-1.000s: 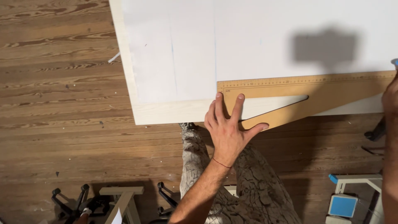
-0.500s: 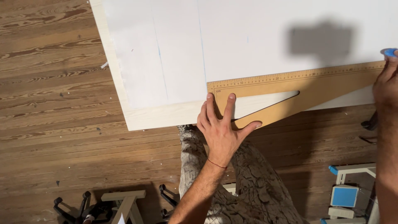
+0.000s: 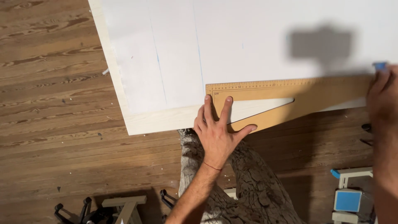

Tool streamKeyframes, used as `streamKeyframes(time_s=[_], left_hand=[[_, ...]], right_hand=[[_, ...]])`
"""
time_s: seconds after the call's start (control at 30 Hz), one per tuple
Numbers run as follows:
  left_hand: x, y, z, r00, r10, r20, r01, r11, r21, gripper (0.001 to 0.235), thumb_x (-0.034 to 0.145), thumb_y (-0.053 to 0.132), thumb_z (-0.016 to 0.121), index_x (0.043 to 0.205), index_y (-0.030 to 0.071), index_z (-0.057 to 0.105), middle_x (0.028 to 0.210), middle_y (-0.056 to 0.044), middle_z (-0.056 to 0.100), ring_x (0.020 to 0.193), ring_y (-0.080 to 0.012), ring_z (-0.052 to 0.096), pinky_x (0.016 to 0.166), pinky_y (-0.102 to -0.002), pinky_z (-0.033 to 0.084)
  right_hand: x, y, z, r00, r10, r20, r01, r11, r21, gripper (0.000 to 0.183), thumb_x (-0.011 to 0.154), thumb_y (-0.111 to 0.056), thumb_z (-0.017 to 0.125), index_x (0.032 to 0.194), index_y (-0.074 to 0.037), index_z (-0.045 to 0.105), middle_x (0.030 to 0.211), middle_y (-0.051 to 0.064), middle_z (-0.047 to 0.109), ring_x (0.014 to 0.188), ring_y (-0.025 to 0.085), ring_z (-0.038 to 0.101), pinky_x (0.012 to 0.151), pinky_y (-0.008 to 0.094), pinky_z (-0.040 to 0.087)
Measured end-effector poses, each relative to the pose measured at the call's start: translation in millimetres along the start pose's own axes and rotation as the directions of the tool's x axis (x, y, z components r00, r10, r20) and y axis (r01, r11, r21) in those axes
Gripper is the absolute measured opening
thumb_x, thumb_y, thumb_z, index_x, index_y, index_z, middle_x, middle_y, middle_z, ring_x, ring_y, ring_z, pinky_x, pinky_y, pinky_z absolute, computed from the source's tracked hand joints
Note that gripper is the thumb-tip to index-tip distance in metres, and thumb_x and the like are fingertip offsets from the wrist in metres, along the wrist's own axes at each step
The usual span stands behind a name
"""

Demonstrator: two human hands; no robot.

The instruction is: Marking vertical lines on a large white sheet using a triangle ruler and blue chalk

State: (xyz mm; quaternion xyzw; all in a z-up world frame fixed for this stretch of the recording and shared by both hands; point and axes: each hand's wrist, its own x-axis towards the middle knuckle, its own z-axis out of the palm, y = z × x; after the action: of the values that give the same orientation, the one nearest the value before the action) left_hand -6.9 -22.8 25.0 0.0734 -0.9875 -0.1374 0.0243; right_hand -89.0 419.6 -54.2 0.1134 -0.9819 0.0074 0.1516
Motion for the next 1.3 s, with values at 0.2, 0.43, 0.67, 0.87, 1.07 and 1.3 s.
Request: streamKeyframes(time_s=[0.2,0.43,0.67,0.87,1.07,1.3], left_hand=[[66,-38,-5,0.987,0.160,0.010,-0.160,0.982,0.097,0.106,0.081,0.097,0.025,0.161,0.029,0.041,0.171,-0.016,0.014,0.161,-0.0370,0.020,0.123,-0.060,0.031],[203,-58,2,0.935,0.307,0.176,-0.312,0.950,0.001,0.114,0.080,0.097,0.019,0.164,0.023,0.037,0.170,-0.016,0.012,0.159,-0.0390,0.009,0.127,-0.064,0.005],[242,-65,21,0.908,0.418,0.033,-0.419,0.908,0.013,0.112,0.079,0.102,0.050,0.162,0.027,0.046,0.170,-0.008,0.022,0.159,-0.0379,0.017,0.126,-0.070,0.010],[261,-51,23,0.919,0.391,-0.054,-0.392,0.920,-0.005,0.081,0.093,0.085,0.043,0.150,0.030,0.060,0.162,-0.008,0.040,0.150,-0.0379,0.034,0.117,-0.064,0.026],[265,-47,25,0.907,0.397,-0.136,-0.402,0.916,-0.007,0.077,0.089,0.086,0.050,0.145,0.035,0.061,0.152,-0.008,0.049,0.141,-0.0347,0.042,0.114,-0.067,0.024],[265,-39,20,0.930,0.347,-0.124,-0.350,0.937,0.002,0.082,0.087,0.088,0.045,0.149,0.035,0.056,0.155,-0.012,0.048,0.146,-0.0386,0.038,0.115,-0.077,0.012]], right_hand=[[-169,-27,34,0.956,0.270,0.117,-0.289,0.934,0.208,0.021,0.110,0.001,0.065,0.130,0.008,0.067,0.107,0.023,0.064,0.092,0.035,0.061,0.087,0.043,0.049],[-137,-297,-45,0.819,0.546,0.178,-0.379,0.281,0.882,0.013,0.105,0.005,0.050,0.117,0.000,0.048,0.113,0.022,0.064,0.096,0.033,0.076,0.072,0.029,0.063],[-113,-371,-57,0.871,0.375,0.318,-0.300,-0.109,0.948,0.023,0.105,0.004,0.043,0.128,0.005,0.044,0.120,0.029,0.069,0.113,0.038,0.074,0.073,0.034,0.076],[-90,-353,-61,0.592,0.528,0.609,-0.582,-0.244,0.776,0.020,0.106,-0.021,0.050,0.116,-0.005,0.045,0.105,0.030,0.077,0.089,0.032,0.081,0.063,0.028,0.060],[-85,-348,-60,0.638,0.519,0.569,-0.538,-0.229,0.811,0.016,0.107,-0.017,0.047,0.118,-0.007,0.040,0.103,0.032,0.076,0.089,0.035,0.080,0.064,0.030,0.061],[-48,-298,-46,0.612,0.566,0.552,-0.610,-0.107,0.785,0.025,0.104,-0.020,0.050,0.116,0.001,0.045,0.082,0.028,0.074,0.062,0.033,0.076,0.049,0.030,0.057]])
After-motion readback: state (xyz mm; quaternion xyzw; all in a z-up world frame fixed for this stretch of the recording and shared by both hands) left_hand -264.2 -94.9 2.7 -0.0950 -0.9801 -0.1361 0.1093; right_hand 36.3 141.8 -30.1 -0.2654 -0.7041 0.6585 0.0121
